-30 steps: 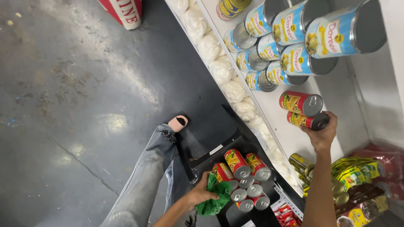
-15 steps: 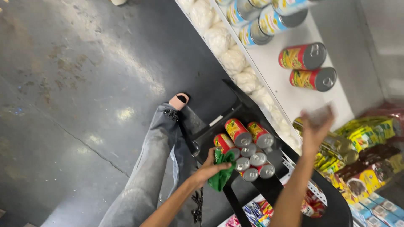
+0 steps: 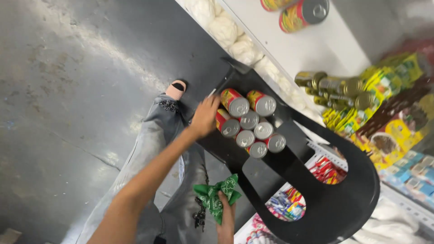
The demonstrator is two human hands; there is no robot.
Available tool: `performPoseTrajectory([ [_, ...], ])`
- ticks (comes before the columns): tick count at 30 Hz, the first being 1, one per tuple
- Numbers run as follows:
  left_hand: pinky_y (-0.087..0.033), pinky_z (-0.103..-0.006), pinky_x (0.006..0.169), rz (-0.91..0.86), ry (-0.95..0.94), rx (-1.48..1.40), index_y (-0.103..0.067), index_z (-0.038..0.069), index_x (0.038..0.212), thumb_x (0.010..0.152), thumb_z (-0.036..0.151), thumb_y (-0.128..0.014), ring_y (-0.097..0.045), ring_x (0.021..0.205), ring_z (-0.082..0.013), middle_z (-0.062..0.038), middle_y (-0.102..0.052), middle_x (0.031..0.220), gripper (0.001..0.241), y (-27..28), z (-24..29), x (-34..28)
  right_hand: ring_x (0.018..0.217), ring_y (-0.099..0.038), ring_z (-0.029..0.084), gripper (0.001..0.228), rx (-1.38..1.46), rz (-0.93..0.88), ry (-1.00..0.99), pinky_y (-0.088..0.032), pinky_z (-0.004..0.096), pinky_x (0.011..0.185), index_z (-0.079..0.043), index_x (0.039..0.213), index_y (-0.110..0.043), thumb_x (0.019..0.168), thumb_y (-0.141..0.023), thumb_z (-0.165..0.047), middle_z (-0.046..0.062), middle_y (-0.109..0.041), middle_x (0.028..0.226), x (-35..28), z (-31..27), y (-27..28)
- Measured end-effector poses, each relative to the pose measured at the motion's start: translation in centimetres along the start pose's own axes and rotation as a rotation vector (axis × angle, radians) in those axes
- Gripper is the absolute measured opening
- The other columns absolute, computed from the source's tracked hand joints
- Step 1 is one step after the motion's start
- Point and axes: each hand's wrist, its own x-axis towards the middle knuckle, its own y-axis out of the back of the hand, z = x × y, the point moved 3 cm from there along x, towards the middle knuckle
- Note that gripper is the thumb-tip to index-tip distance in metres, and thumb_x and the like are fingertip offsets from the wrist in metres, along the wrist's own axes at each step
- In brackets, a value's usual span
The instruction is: Wiping canned goods with a cloth and organizing them on a stool and shelves in a grocery store.
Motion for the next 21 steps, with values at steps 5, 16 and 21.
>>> performPoseTrajectory([
  [5,-0.047,-0.0478,0.105,-0.382,-0.176,-0.016,-0.019,0.027,0.161,0.051,0.008,-0.087,-0.048,0.139,-0.0366,-0.011,-0.032,0.166,0.130,-4.2,-2.4,7.9,0.108,-0.064,0.031,0.065,0.005,0.163,-0.241,-0.050,0.043,0.088,-0.003,0.144,-0.051,0.090,-0.063,-0.038,0.020,-0.063,0.128,-3.2,1.1,1.3],
  [16,-0.047,-0.0471,0.109,-0.414,-0.203,-0.342,-0.047,0.008,0.137,0.039,0.018,-0.102,-0.063,0.118,-0.0351,-0.012,-0.065,0.126,0.113,-3.0,-2.0,8.7,0.114,-0.062,0.032,0.065,0.188,0.166,-0.207,-0.048,0.042,0.093,0.002,0.138,-0.051,0.088,-0.064,-0.036,0.022,-0.062,0.129,-4.3,3.6,3.1],
  [21,-0.051,-0.0431,0.096,-0.217,-0.200,-0.438,-0.054,0.012,0.119,0.050,0.006,-0.096,-0.069,0.101,-0.0293,-0.007,-0.072,0.112,0.081,3.8,2.2,6.5,0.122,-0.057,0.038,0.059,-0.251,0.211,-0.128,-0.047,0.051,0.101,-0.007,0.148,-0.044,0.094,-0.060,-0.026,0.021,-0.039,0.138,-0.7,3.6,8.6],
])
